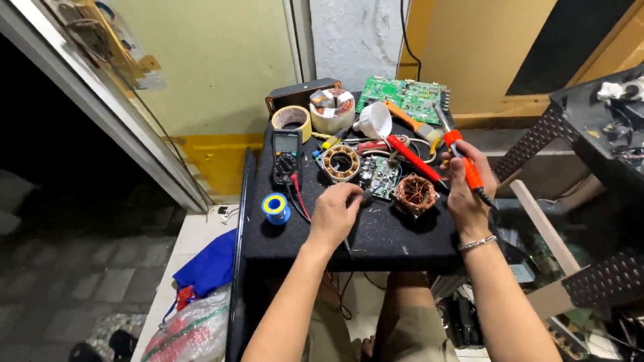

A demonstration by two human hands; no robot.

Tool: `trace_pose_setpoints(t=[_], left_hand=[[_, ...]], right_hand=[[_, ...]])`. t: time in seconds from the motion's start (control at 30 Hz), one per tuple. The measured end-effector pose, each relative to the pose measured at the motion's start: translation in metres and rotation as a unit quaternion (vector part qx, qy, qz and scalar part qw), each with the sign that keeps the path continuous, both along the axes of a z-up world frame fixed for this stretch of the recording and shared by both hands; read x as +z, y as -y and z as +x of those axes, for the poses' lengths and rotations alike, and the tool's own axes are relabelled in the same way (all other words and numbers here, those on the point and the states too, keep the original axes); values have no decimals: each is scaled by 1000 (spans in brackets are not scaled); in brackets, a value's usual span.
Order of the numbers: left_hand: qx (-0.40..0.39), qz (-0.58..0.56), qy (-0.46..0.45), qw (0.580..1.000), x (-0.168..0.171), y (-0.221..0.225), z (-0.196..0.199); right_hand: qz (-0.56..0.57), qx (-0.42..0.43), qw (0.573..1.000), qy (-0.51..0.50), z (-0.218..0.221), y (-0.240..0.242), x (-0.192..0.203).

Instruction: Using a soldering iron to remove electronic components from a printed circuit board on a repair bench.

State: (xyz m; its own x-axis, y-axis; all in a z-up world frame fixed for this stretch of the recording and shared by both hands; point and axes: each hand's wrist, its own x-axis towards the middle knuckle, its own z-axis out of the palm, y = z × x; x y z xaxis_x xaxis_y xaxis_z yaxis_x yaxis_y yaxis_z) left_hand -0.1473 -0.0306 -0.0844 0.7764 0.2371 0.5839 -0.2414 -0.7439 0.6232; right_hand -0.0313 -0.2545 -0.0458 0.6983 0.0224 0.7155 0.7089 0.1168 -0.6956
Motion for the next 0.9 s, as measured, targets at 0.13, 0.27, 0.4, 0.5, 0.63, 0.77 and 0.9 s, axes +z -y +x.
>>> trace_pose_setpoints(t=[0.13,0.27,0.4,0.5,0.63,0.77,0.9], left_hand=[[-11,56,-9,998,8,1,-1],[-30,85,-31,995,6,4,0],[-54,-34,22,998,22,5,-11],[-42,-88,53,994,29,2,-16],[-15,-157,43,987,23,-5,-7],[37,-124,39,991,12,-2,5],[83,-80,41,992,7,2,16]], right_hand=[[-10,-8,1000,-3,1,1,-1],[-14,-14,1000,-16,-1,1,1],[-2,-13,1000,-24,-1,0,2],[-11,-18,1000,-23,-1,0,3],[-13,-12,999,-28,3,0,-2],[-9,-18,999,-27,1,0,1],[-14,-22,999,-25,2,0,0]])
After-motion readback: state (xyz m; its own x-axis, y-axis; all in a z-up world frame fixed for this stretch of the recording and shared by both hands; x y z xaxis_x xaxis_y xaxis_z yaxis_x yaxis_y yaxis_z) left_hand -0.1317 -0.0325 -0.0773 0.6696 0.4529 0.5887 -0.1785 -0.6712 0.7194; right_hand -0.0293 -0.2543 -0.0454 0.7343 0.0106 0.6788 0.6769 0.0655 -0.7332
